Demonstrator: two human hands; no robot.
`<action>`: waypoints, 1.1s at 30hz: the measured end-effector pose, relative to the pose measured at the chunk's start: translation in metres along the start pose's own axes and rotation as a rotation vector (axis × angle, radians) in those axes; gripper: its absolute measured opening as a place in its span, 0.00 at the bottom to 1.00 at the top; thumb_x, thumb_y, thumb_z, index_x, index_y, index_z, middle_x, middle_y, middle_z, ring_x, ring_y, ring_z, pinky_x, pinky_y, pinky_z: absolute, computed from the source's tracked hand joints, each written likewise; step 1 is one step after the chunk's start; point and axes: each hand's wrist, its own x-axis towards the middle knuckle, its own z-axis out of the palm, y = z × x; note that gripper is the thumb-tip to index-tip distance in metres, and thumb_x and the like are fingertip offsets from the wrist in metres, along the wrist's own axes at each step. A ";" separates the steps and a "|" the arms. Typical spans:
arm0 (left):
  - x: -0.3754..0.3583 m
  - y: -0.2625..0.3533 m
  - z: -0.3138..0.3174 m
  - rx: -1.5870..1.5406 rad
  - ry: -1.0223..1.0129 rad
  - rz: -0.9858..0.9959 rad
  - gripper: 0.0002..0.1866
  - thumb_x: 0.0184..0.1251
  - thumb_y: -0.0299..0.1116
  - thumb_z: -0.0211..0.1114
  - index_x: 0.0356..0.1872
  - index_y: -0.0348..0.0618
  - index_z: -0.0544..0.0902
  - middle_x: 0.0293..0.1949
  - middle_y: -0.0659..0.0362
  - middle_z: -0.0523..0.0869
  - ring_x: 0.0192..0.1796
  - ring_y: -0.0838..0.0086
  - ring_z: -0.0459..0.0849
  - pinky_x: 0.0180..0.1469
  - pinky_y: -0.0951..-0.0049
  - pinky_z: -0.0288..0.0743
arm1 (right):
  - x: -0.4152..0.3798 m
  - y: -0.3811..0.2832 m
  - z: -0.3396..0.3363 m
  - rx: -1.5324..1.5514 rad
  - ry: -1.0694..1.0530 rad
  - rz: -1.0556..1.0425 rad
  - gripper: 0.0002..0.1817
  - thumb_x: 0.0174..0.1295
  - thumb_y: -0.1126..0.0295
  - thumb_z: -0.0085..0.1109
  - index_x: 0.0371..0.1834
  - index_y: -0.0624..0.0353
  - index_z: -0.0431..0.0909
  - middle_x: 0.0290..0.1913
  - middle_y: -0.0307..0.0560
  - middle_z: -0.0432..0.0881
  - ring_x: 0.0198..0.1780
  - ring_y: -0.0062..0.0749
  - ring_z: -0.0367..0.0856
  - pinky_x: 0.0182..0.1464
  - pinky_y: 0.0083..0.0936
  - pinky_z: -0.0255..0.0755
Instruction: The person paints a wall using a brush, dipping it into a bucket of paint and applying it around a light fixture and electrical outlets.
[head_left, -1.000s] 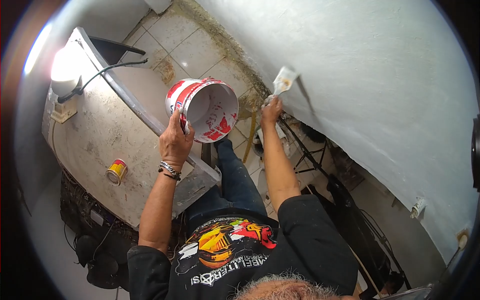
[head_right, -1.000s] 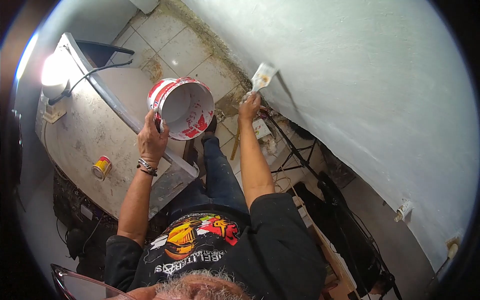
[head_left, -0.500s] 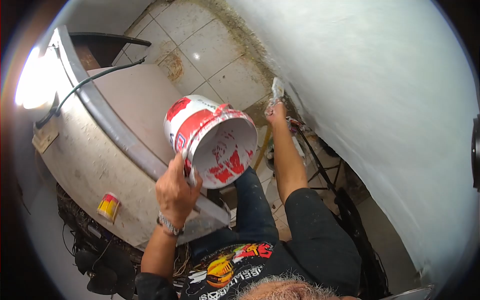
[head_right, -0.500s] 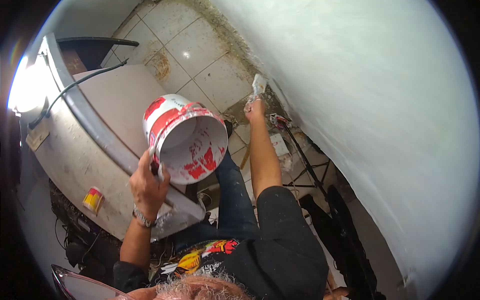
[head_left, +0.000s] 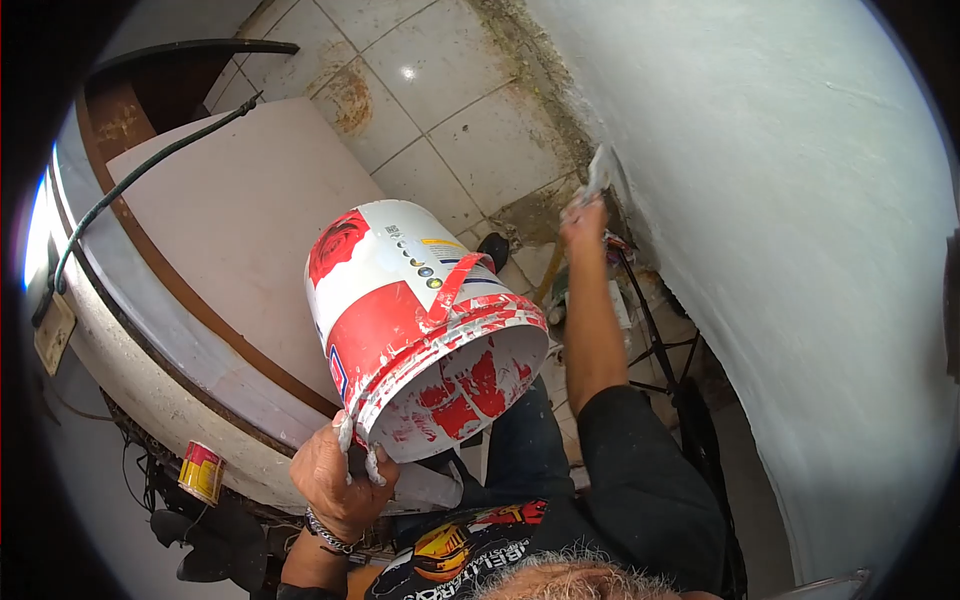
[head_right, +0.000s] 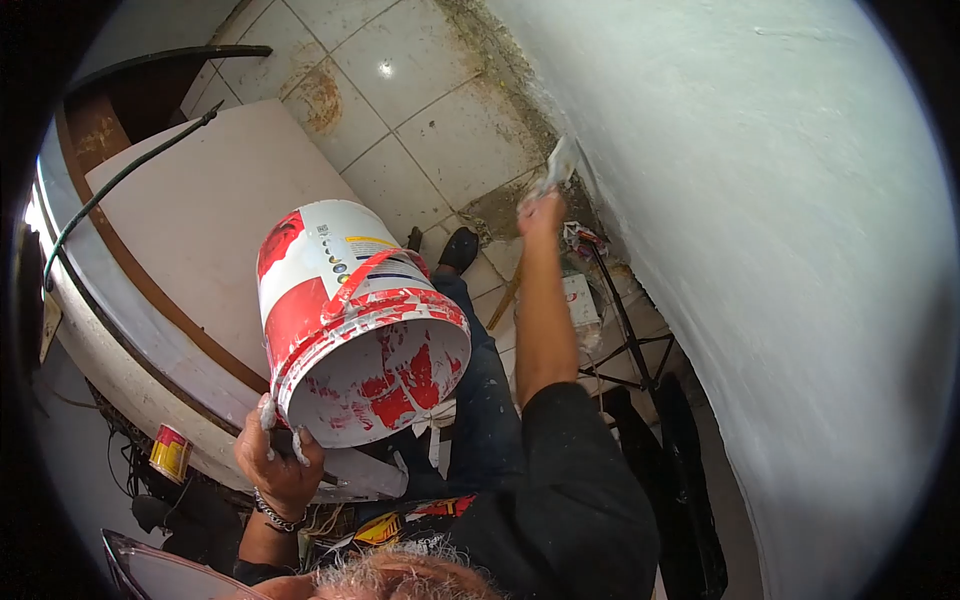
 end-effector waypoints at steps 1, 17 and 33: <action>0.000 0.002 -0.001 0.016 -0.032 -0.019 0.30 0.58 0.25 0.61 0.63 0.37 0.62 0.41 0.41 0.82 0.32 0.56 0.84 0.34 0.63 0.79 | 0.016 -0.024 0.004 0.024 -0.034 0.020 0.13 0.72 0.57 0.44 0.36 0.53 0.71 0.22 0.32 0.70 0.15 0.20 0.62 0.15 0.19 0.56; 0.016 0.005 -0.002 -0.006 0.023 -0.015 0.26 0.49 0.25 0.65 0.53 0.32 0.73 0.29 0.48 0.80 0.24 0.57 0.80 0.27 0.63 0.76 | -0.072 -0.041 0.098 0.181 -0.415 -0.041 0.15 0.74 0.58 0.39 0.34 0.55 0.69 0.18 0.34 0.63 0.10 0.19 0.54 0.12 0.19 0.50; -0.003 -0.005 -0.006 -0.111 0.110 0.090 0.32 0.50 0.32 0.70 0.59 0.41 0.68 0.44 0.49 0.83 0.38 0.54 0.85 0.38 0.60 0.80 | -0.478 0.003 -0.095 -0.529 -0.125 -0.333 0.13 0.73 0.56 0.45 0.40 0.52 0.72 0.25 0.32 0.69 0.22 0.16 0.68 0.19 0.14 0.59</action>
